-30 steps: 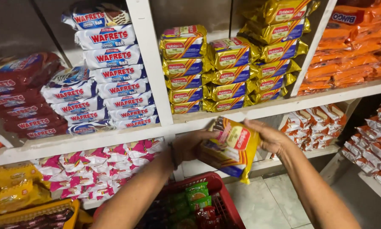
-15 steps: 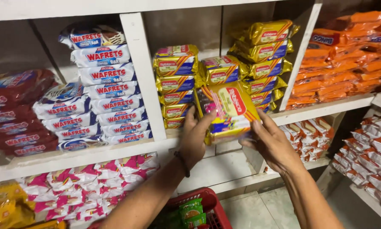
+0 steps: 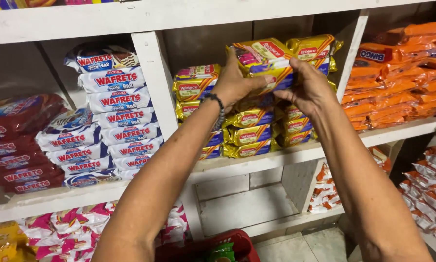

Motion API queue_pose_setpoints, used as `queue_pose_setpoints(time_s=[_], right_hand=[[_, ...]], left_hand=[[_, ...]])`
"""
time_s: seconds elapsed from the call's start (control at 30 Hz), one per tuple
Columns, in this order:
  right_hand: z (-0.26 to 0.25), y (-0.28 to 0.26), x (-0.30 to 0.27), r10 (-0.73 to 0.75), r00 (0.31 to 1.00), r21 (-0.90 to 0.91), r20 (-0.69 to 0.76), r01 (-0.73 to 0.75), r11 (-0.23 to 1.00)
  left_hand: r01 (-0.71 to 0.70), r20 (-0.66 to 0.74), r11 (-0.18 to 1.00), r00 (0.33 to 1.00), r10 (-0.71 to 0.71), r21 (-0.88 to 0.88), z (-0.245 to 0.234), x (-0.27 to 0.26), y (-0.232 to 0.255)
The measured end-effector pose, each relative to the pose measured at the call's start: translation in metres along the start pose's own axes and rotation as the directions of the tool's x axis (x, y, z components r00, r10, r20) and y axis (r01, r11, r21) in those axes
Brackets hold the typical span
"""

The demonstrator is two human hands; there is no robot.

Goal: Organizing and restocking various snack and biscuit packages on a grocery store shelf.

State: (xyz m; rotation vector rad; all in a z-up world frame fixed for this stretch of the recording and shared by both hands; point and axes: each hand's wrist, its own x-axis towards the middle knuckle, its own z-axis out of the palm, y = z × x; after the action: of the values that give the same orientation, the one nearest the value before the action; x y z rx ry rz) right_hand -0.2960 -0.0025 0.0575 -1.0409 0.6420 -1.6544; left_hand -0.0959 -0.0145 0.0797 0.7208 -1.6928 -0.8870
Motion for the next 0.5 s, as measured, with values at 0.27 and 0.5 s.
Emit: queue_pose_setpoints(time_s=[0.27, 0.5], right_hand=[[-0.015, 0.043, 0.084, -0.103, 0.989, -0.046, -0.107, 0.099, 0.994], [-0.005, 0.070, 0.091, -0.184, 0.979, -0.260, -0.089, 0.156, 0.953]], left_hand=[[0.127, -0.223, 0.781, 0.975, 0.016, 0.611, 0.019, 0.077, -0.069], [0.205, -0.308, 0.786, 0.951, -0.019, 0.583, 0.035, 0.063, -0.073]])
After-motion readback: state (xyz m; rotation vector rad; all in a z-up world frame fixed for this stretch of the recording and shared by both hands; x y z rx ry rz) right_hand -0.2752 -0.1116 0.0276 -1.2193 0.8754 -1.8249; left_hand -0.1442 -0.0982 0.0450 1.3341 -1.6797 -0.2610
